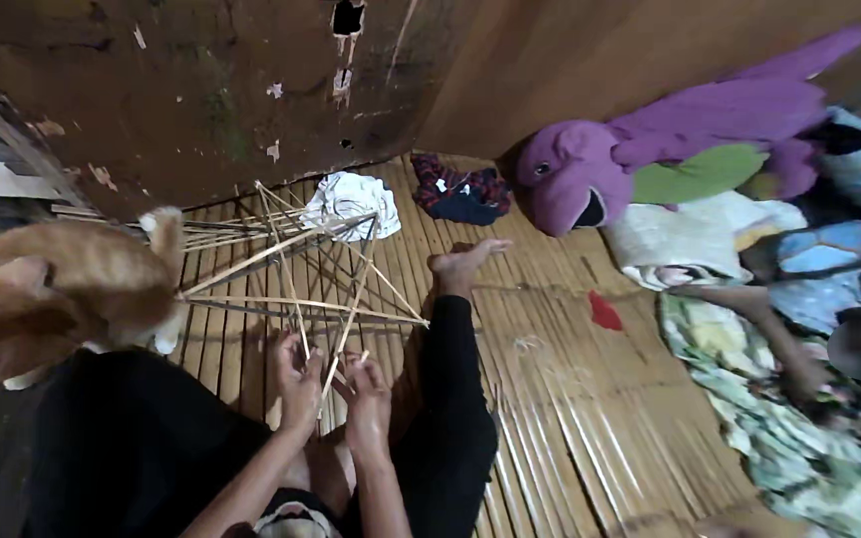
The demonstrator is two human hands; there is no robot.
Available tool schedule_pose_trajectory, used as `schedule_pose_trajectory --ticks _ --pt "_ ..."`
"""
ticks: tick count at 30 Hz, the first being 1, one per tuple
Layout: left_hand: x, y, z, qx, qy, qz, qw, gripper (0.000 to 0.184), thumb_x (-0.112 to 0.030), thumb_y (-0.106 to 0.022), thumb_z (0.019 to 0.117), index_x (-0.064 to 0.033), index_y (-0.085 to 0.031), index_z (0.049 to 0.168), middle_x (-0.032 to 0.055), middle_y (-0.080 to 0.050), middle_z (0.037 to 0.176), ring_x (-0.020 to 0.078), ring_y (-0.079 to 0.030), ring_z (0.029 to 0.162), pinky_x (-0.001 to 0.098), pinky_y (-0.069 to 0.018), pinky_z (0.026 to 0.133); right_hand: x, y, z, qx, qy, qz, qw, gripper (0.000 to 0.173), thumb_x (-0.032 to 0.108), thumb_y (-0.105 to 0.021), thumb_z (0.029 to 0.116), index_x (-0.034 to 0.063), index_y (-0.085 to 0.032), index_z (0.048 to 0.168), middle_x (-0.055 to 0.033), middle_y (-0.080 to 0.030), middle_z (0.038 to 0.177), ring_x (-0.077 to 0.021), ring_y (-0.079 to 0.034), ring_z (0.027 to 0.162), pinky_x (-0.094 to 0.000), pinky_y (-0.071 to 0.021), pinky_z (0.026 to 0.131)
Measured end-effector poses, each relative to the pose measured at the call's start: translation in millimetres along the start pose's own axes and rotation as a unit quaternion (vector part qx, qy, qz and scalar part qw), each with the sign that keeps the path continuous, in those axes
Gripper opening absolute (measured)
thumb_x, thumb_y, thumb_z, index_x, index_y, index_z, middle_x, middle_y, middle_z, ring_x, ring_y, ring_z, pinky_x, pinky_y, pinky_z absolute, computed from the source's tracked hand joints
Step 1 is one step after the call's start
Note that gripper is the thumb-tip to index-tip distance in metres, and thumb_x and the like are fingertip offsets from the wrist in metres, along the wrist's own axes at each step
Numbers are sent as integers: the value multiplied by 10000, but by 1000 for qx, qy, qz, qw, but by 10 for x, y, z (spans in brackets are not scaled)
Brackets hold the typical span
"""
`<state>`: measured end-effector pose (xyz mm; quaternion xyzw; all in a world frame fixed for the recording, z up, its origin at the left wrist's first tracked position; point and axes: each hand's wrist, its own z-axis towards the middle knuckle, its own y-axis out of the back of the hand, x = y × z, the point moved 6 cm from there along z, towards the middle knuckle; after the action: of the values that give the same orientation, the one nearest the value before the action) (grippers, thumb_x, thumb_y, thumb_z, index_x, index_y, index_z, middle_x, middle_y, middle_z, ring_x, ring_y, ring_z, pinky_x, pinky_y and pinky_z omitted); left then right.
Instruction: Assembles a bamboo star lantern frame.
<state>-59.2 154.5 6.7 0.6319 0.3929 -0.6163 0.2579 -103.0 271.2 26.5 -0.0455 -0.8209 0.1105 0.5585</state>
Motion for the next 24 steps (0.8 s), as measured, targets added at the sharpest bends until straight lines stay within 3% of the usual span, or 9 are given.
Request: schedule_pose_trajectory --ticks 3,8,13,16,19,21,24 --pt "170 -15 -41 19 13 53 998 450 -69 -586 990 110 -447 1379 305 -343 1563 296 -381 1456 368 -385 1162 -57 2 8 -6 5 -54 998 210 69 -475 1048 -37 -649 1098 -117 -674 1112 -177 -646 1047 -364 -566 875" --pt "459 -73 -101 26 1 92 995 411 -108 -575 995 115 -496 1331 316 -422 1493 327 -443 1399 396 -407 1142 -243 69 69 -22 -5 -76 997 182 46 -488 1052 -13 -660 1050 -75 -653 999 -120 -620 869 -292 -553 763" --pt "606 -6 -120 77 58 157 983 519 -193 -612 1007 83 -460 1419 296 -422 1517 337 -453 1401 426 -401 1154 -389 126 95 -41 -10 -88 995 184 41 -500 1044 -31 -669 1063 -96 -656 1063 -134 -618 926 -294 -543 789" --pt "286 106 -117 126 91 239 958 551 -200 -698 962 69 -497 1399 308 -380 1546 383 -422 1422 469 -394 1154 -457 214 126 -57 -20 -96 994 193 44 -511 1047 -54 -663 1112 -145 -648 1163 -181 -624 1020 -359 -549 852" --pt "-257 390 147 62 -35 312 947 416 -167 -715 928 85 -597 1238 323 -430 1484 432 -472 1358 526 -455 1083 -445 260 131 -52 -32 -110 992 193 67 -519 1052 -37 -673 1106 -144 -650 1228 -198 -626 1089 -384 -557 872" --pt "-452 564 556 32 -92 341 935 390 -144 -693 942 80 -582 1241 315 -439 1471 446 -489 1324 571 -458 1050 -463 270 124 -43 -44 -102 993 209 70 -503 1058 -38 -666 1133 -139 -636 1244 -197 -612 1103 -399 -550 886" --pt "-544 582 1296 97 12 439 893 434 -279 -635 1032 24 -577 1337 294 -466 1465 481 -507 1305 659 -426 1049 -503 244 121 -57 -78 -54 994 205 77 -477 1069 -21 -643 1138 -111 -643 1096 -177 -618 961 -373 -546 813"
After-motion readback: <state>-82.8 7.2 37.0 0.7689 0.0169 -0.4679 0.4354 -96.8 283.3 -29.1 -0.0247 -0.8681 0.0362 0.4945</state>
